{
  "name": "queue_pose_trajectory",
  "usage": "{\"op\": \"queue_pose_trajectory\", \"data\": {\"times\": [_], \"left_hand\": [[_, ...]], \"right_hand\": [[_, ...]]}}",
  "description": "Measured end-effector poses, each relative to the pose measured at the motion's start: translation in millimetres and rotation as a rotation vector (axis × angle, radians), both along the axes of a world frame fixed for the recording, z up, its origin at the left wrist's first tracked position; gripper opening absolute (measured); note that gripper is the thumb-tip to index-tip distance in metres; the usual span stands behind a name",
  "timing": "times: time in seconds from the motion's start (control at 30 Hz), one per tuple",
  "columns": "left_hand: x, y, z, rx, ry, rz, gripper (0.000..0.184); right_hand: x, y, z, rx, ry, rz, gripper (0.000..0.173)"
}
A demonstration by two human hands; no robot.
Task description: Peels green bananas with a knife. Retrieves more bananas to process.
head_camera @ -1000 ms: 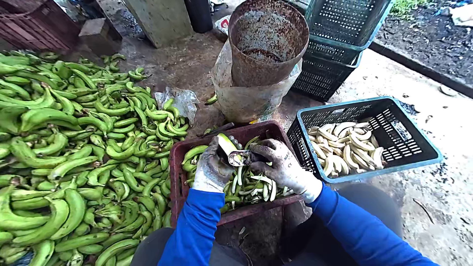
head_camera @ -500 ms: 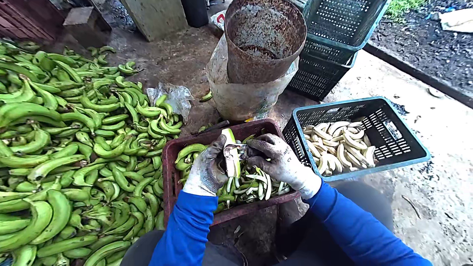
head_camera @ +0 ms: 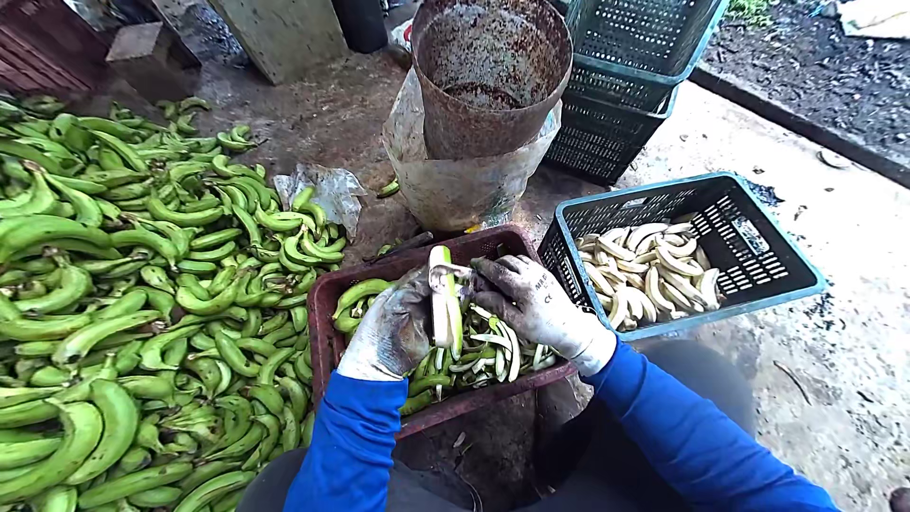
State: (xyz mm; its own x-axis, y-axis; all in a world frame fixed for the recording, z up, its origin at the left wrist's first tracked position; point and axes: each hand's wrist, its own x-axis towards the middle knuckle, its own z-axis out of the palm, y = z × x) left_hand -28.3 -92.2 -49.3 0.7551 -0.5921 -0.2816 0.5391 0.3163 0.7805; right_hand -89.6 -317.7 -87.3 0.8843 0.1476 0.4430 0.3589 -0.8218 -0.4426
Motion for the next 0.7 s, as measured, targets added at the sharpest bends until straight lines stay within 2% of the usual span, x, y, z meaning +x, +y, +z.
{"op": "queue_pose_trajectory", "data": {"times": [0.1,0.2,0.37,0.43,0.5,0.6,0.7], "left_hand": [[-6.2,-1.4,1.9,0.017,-0.073,-0.074,0.032],[-7.4,2.4,-0.7,-0.027,-0.159,-0.159,0.043],[-7.7,2.6,3.8,0.24,-0.334,-0.146,0.052],[-7.7,4.9,4.3,0.25,-0.394,-0.194,0.057],[-8.1,2.8,5.9,0.209,-0.371,-0.182,0.057],[-3.6,-0.7,5.2,0.19,-0.24,-0.033,0.044],[5.9,-2.3,0.5,0.032,0.034,0.166,0.032]], "right_hand": [[2.3,-9.1,9.5,0.082,0.101,-0.004,0.05],[0.9,-11.8,17.2,0.175,0.238,-0.029,0.048],[-3.3,-9.8,26.0,0.253,0.3,-0.053,0.042],[-0.3,-15.7,24.0,0.249,0.375,-0.122,0.043],[3.5,-26.3,19.1,0.219,0.435,-0.223,0.044],[-2.1,-28.4,22.2,0.226,0.417,-0.326,0.044],[-10.5,-21.0,24.9,0.2,0.255,-0.226,0.04]]}}
